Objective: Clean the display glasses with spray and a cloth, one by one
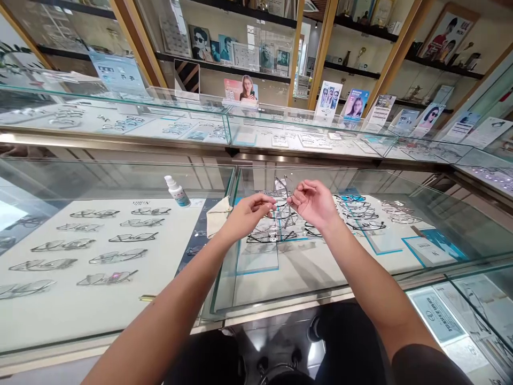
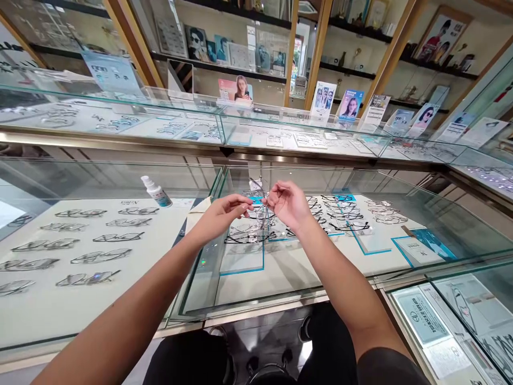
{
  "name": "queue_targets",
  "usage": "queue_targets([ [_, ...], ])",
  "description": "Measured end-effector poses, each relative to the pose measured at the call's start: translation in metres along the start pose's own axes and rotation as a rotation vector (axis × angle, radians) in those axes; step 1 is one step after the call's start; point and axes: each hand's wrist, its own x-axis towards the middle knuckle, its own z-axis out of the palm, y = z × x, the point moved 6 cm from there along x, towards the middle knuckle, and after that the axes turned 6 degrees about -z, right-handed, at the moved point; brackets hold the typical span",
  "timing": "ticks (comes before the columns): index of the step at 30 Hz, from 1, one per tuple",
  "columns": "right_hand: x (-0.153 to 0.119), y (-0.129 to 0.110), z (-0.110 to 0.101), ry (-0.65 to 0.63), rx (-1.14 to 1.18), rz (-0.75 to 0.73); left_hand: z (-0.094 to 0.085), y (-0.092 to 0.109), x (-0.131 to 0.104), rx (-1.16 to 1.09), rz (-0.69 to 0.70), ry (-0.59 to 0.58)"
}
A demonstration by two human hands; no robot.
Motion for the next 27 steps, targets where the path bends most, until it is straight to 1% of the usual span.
queue_targets([
  [4,-0.003,0.006,0.006,-0.042,0.030,0.033,0.009,-0.005,-0.003,-0.023,-0.041,-0.033],
  [8,-0.006,0.014,0.014,-0.082,0.023,0.080,0.012,-0.006,-0.002,-0.075,-0.049,-0.040],
  [12,-0.006,0.017,0.017,-0.103,0.012,0.077,0.012,-0.008,0.000,-0.174,-0.038,-0.028],
  [16,-0.005,0.017,0.018,-0.151,-0.025,0.045,0.012,-0.005,0.000,-0.238,-0.009,-0.001],
  [21,-0.004,0.006,0.016,-0.211,-0.222,-0.076,0.006,0.000,-0.001,-0.244,0.012,0.072],
  [25,-0.004,-0.005,0.011,-0.162,-0.521,-0.260,0.001,0.002,0.000,-0.256,0.033,0.096],
  [27,-0.004,-0.005,0.011,-0.156,-0.664,-0.322,-0.001,0.004,0.000,-0.266,0.052,0.103],
])
